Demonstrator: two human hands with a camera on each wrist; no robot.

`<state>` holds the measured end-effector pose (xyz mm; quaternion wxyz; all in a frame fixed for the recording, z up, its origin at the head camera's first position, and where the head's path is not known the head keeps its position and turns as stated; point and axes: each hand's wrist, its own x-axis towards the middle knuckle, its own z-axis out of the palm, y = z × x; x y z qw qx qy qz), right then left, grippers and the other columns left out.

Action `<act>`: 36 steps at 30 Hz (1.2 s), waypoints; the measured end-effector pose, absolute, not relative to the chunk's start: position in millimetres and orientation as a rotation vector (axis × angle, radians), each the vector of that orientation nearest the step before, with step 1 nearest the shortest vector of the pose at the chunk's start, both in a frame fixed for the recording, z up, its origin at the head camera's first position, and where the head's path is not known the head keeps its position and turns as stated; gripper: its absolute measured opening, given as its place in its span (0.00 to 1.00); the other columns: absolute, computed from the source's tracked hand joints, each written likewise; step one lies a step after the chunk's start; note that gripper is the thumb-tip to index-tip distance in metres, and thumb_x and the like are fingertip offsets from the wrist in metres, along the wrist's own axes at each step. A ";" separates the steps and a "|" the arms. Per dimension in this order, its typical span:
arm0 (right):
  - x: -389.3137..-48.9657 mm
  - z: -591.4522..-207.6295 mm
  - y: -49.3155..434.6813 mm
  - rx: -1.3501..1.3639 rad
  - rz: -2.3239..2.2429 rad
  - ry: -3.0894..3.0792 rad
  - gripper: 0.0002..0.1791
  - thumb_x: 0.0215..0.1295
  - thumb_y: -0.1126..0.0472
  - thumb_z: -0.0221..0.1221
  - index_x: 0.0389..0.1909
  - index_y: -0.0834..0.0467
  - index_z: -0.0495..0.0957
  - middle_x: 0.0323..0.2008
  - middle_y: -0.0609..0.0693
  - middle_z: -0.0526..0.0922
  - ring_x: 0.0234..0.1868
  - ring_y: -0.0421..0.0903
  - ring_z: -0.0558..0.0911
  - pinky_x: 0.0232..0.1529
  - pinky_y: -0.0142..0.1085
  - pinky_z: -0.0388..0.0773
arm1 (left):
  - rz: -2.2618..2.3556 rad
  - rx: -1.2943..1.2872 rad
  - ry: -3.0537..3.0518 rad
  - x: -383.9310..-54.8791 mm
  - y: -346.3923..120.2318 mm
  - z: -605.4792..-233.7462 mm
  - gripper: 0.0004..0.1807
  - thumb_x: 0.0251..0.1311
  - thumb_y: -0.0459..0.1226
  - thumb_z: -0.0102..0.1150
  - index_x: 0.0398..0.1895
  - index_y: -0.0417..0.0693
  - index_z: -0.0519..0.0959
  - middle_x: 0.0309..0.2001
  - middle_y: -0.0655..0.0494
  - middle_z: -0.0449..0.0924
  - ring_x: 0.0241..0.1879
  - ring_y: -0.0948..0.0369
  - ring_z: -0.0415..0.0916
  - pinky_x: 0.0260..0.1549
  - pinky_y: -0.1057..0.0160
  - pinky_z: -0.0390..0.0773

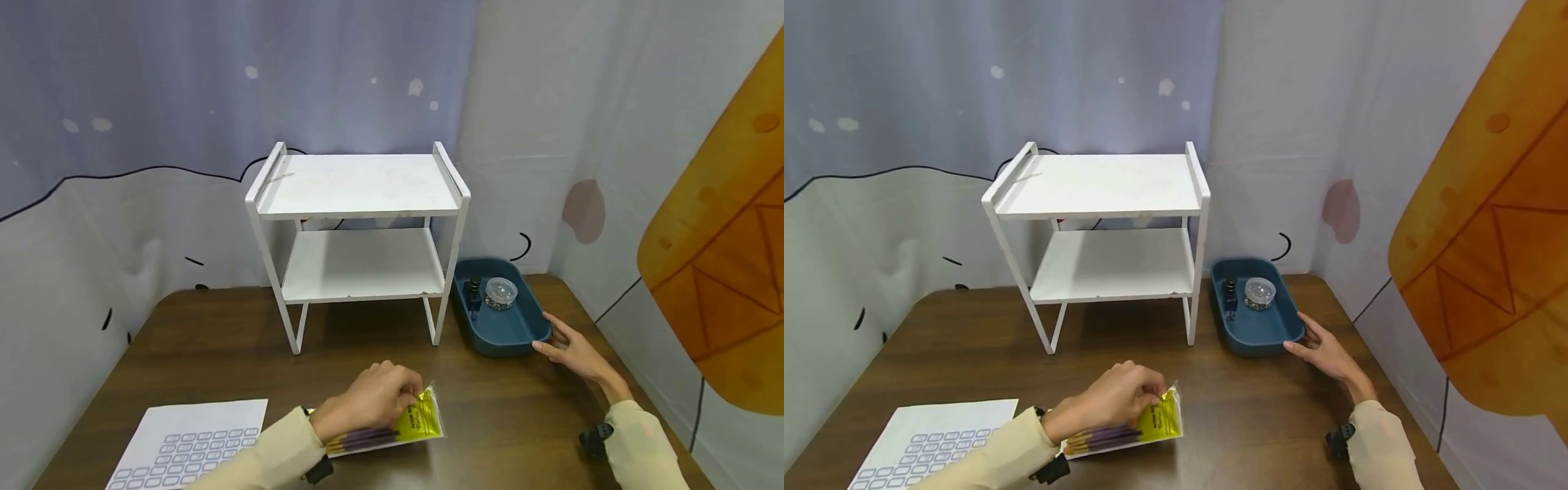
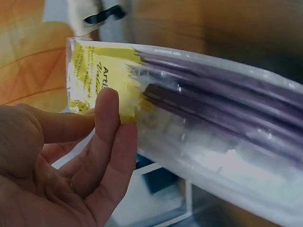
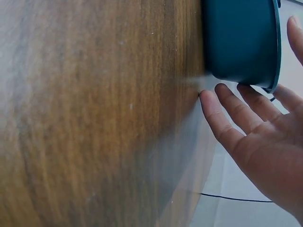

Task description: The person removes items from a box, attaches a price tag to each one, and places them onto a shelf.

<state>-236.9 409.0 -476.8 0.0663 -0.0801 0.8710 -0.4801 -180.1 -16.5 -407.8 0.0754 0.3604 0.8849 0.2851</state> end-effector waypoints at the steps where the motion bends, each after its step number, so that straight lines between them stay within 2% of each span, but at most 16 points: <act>1: -237.2 -476.7 408.7 -0.239 -1.448 2.627 0.46 0.73 0.57 0.57 0.79 0.64 0.39 0.72 0.79 0.52 0.69 0.74 0.63 0.50 0.44 0.84 | 0.831 1.065 2.668 -180.2 -16.1 -411.4 0.07 0.59 0.29 0.62 0.28 0.52 0.83 0.23 0.65 0.78 0.18 0.71 0.66 0.16 0.71 0.67; 5: -238.6 -477.3 408.7 -0.236 -1.443 2.641 0.44 0.75 0.56 0.56 0.79 0.63 0.40 0.72 0.79 0.51 0.70 0.74 0.63 0.51 0.47 0.83 | 0.751 1.024 2.704 -180.8 -13.3 -426.6 0.11 0.55 0.27 0.61 0.23 0.53 0.81 0.21 0.66 0.75 0.17 0.70 0.64 0.14 0.70 0.65; 8: -239.5 -478.4 409.1 -0.233 -1.444 2.658 0.43 0.75 0.55 0.55 0.79 0.63 0.42 0.72 0.79 0.51 0.70 0.74 0.63 0.50 0.49 0.83 | 0.718 1.008 2.707 -182.9 -9.3 -439.2 0.13 0.53 0.25 0.58 0.18 0.53 0.77 0.17 0.67 0.68 0.16 0.70 0.60 0.13 0.70 0.61; 11: -239.7 -479.6 409.3 -0.238 -1.446 2.664 0.42 0.76 0.56 0.54 0.79 0.64 0.42 0.74 0.78 0.47 0.70 0.75 0.61 0.51 0.49 0.83 | 0.684 1.000 2.704 -186.9 -5.3 -450.8 0.16 0.51 0.24 0.54 0.15 0.54 0.73 0.15 0.67 0.62 0.14 0.69 0.56 0.12 0.70 0.57; 15: -239.2 -480.2 408.9 -0.249 -1.439 2.664 0.41 0.76 0.56 0.53 0.79 0.64 0.41 0.75 0.77 0.40 0.71 0.76 0.57 0.51 0.50 0.83 | 0.695 0.978 2.679 -192.6 -2.8 -460.0 0.15 0.51 0.24 0.56 0.16 0.52 0.76 0.14 0.67 0.69 0.09 0.72 0.63 0.11 0.71 0.62; 18: -238.9 -479.3 408.2 -0.244 -1.433 2.666 0.42 0.76 0.55 0.53 0.79 0.63 0.41 0.75 0.77 0.40 0.71 0.77 0.57 0.51 0.50 0.83 | 0.758 0.926 2.641 -195.8 -2.6 -464.0 0.12 0.51 0.24 0.58 0.19 0.50 0.80 0.14 0.64 0.76 0.07 0.71 0.70 0.12 0.73 0.69; 22: -238.9 -477.4 406.9 -0.226 -1.433 2.670 0.42 0.76 0.55 0.54 0.79 0.63 0.41 0.75 0.77 0.44 0.70 0.76 0.58 0.50 0.50 0.83 | 0.865 0.848 2.569 -198.0 -3.7 -468.8 0.11 0.50 0.23 0.58 0.20 0.47 0.79 0.13 0.61 0.77 0.07 0.65 0.76 0.11 0.73 0.73; 28: -239.7 -476.0 405.8 -0.213 -1.430 2.673 0.42 0.76 0.55 0.54 0.79 0.63 0.42 0.74 0.79 0.47 0.70 0.75 0.61 0.50 0.49 0.84 | 0.991 0.752 2.520 -196.0 -5.6 -474.4 0.09 0.50 0.23 0.63 0.22 0.45 0.79 0.10 0.57 0.76 0.07 0.63 0.77 0.09 0.71 0.74; 31: -239.7 -476.2 406.3 -0.205 -1.427 2.676 0.42 0.75 0.55 0.54 0.79 0.64 0.42 0.73 0.79 0.48 0.69 0.75 0.61 0.50 0.49 0.84 | 1.021 0.744 2.512 -194.8 -6.6 -475.4 0.09 0.50 0.22 0.63 0.24 0.44 0.79 0.11 0.55 0.77 0.07 0.64 0.76 0.09 0.71 0.74; 36: -239.7 -475.5 405.9 -0.200 -1.423 2.671 0.42 0.75 0.55 0.55 0.79 0.64 0.42 0.73 0.80 0.48 0.69 0.76 0.61 0.50 0.49 0.84 | 1.063 0.767 2.493 -194.7 -10.9 -474.3 0.08 0.50 0.22 0.64 0.30 0.41 0.81 0.13 0.54 0.79 0.10 0.60 0.80 0.13 0.72 0.76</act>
